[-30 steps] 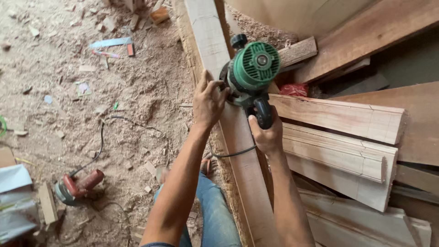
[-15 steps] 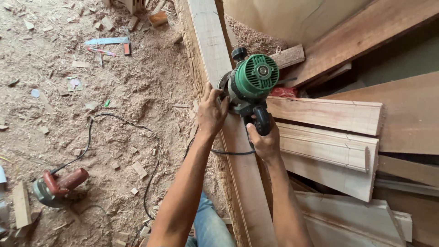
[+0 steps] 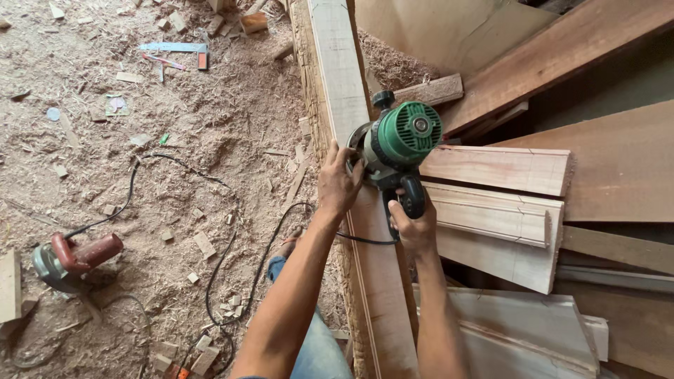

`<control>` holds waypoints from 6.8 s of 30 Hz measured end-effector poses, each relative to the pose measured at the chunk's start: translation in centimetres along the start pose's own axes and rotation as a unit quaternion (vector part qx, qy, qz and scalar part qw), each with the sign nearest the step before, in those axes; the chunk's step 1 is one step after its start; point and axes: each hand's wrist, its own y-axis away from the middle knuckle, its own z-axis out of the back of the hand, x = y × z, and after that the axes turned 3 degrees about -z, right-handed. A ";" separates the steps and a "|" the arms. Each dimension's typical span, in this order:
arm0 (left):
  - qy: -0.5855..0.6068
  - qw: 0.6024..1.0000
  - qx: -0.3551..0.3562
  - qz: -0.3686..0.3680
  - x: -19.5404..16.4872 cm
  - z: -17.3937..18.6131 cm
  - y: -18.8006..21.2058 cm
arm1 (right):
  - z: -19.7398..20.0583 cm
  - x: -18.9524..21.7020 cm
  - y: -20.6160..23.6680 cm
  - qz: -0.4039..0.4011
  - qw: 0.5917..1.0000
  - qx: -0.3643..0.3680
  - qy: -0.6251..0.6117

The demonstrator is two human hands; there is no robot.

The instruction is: The person uses a handheld electric router to shape a long wooden plank. They guide the tool along the length of the wood, creating a groove or profile, and then reposition the plank to work on different sections.

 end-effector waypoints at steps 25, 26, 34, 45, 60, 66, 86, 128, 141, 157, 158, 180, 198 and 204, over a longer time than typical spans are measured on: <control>0.003 1.000 0.014 0.015 -4.2 1.1 11.0 | 5.1 -3.6 10.6 -0.027 1.000 -0.012 0.004; 0.009 1.000 0.002 -0.007 -4.3 1.0 11.6 | 5.4 -3.7 11.1 -0.031 0.999 -0.013 0.004; -0.002 1.000 0.020 -0.021 -4.8 0.9 17.0 | 7.8 -6.0 16.6 -0.044 0.999 -0.023 0.012; 0.057 0.998 0.011 -0.034 -6.4 2.3 22.2 | 10.0 -8.6 22.6 -0.050 0.998 -0.029 -0.008; -0.063 0.993 -0.100 -0.017 -3.0 -2.7 19.2 | 5.5 -6.3 14.7 0.011 0.999 -0.046 -0.011; -0.124 0.985 -0.082 0.089 -2.4 -4.0 20.3 | 3.7 -4.0 12.7 0.029 0.999 -0.040 -0.006; -0.029 0.990 -0.102 0.097 -2.1 -2.6 18.9 | -3.0 -0.5 -8.4 0.077 0.994 0.052 -0.056; 0.015 0.998 0.035 -0.042 -10.4 4.3 39.6 | 14.3 -11.3 40.1 -0.068 0.997 -0.046 -0.005; 0.028 0.998 0.033 -0.035 -12.6 6.0 43.2 | 14.4 -11.9 44.2 -0.063 0.995 -0.080 -0.010; 0.007 0.985 0.094 0.144 -6.4 0.4 44.5 | 10.3 -8.8 31.9 0.010 0.999 -0.014 -0.050; 0.012 0.984 0.102 0.144 -6.4 0.5 44.4 | 10.0 -8.7 31.3 0.016 0.999 -0.021 -0.047; 0.089 0.954 0.203 0.203 -6.0 2.2 42.7 | 4.1 -3.3 12.3 0.109 0.993 0.044 0.024; -0.011 0.999 0.031 0.025 -9.1 3.4 45.1 | 14.7 -10.6 38.5 0.010 1.000 0.028 -0.005; 0.003 0.999 0.014 0.041 -12.1 4.2 47.7 | 16.0 -11.6 43.2 0.022 0.999 0.037 -0.017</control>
